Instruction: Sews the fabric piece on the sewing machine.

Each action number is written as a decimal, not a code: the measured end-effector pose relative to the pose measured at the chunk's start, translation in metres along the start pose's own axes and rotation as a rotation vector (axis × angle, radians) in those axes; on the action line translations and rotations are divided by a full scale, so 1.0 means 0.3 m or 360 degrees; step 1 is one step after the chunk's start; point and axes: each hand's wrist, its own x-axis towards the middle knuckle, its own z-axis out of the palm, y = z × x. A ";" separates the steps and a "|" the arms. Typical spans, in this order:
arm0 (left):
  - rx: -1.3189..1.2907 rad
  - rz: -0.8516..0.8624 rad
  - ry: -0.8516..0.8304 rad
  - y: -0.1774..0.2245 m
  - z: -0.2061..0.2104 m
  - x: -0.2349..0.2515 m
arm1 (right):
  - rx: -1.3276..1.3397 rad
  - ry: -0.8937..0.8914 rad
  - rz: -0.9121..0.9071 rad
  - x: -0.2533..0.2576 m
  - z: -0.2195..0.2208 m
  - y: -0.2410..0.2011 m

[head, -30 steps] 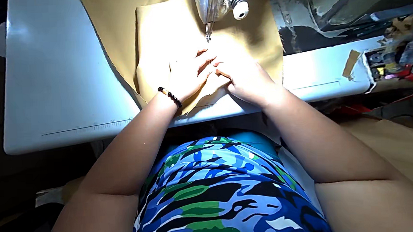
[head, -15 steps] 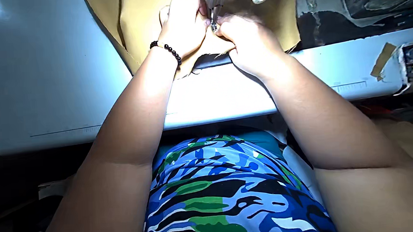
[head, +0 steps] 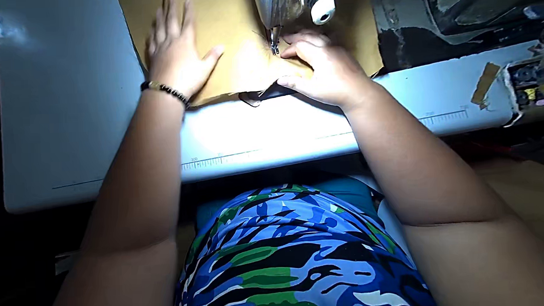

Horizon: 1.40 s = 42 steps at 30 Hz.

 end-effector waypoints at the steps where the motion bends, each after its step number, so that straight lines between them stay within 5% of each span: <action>1: 0.0108 -0.0118 -0.0100 -0.029 -0.001 -0.058 | 0.0077 0.0159 -0.0048 -0.016 -0.006 0.009; 3: 0.0413 -0.0200 -0.0327 0.030 -0.016 -0.250 | 0.0177 0.0577 -0.0195 -0.020 -0.014 0.031; 5: 0.0569 0.0133 -0.0380 0.169 -0.011 -0.481 | 0.0173 0.0821 -0.0232 -0.009 -0.009 0.031; 7: 0.0503 0.0493 -0.0456 0.273 -0.019 -0.581 | 0.0058 0.0776 -0.0183 -0.003 0.002 -0.001; 11: 0.0242 0.0552 -0.0434 0.292 -0.042 -0.371 | -0.0048 0.0622 -0.0210 -0.002 0.011 -0.032; 15: -0.0096 0.0351 0.0093 0.285 0.057 -0.185 | 0.0010 0.0374 -0.0008 -0.016 -0.004 -0.032; 18: -0.0008 0.0130 -0.0106 0.303 0.152 -0.158 | -0.0030 0.0068 0.0244 -0.007 -0.012 -0.033; 30: 0.0016 0.0026 -0.0133 0.316 0.155 -0.114 | -0.0268 -0.0114 0.0381 -0.029 -0.069 -0.035; 32: 0.0028 0.0004 -0.0162 0.320 0.148 -0.112 | -0.0308 0.0015 0.0367 -0.095 -0.141 -0.001; 34: 0.0037 0.0006 -0.0153 0.318 0.156 -0.110 | -0.0377 0.0447 0.0389 -0.212 -0.237 0.073; 37: 0.0032 0.0007 -0.0135 0.315 0.160 -0.110 | -0.0472 0.0851 0.0914 -0.427 -0.357 0.210; 42: 0.0018 0.0034 -0.0170 0.320 0.148 -0.133 | -0.0563 0.0572 0.1239 -0.500 -0.336 0.256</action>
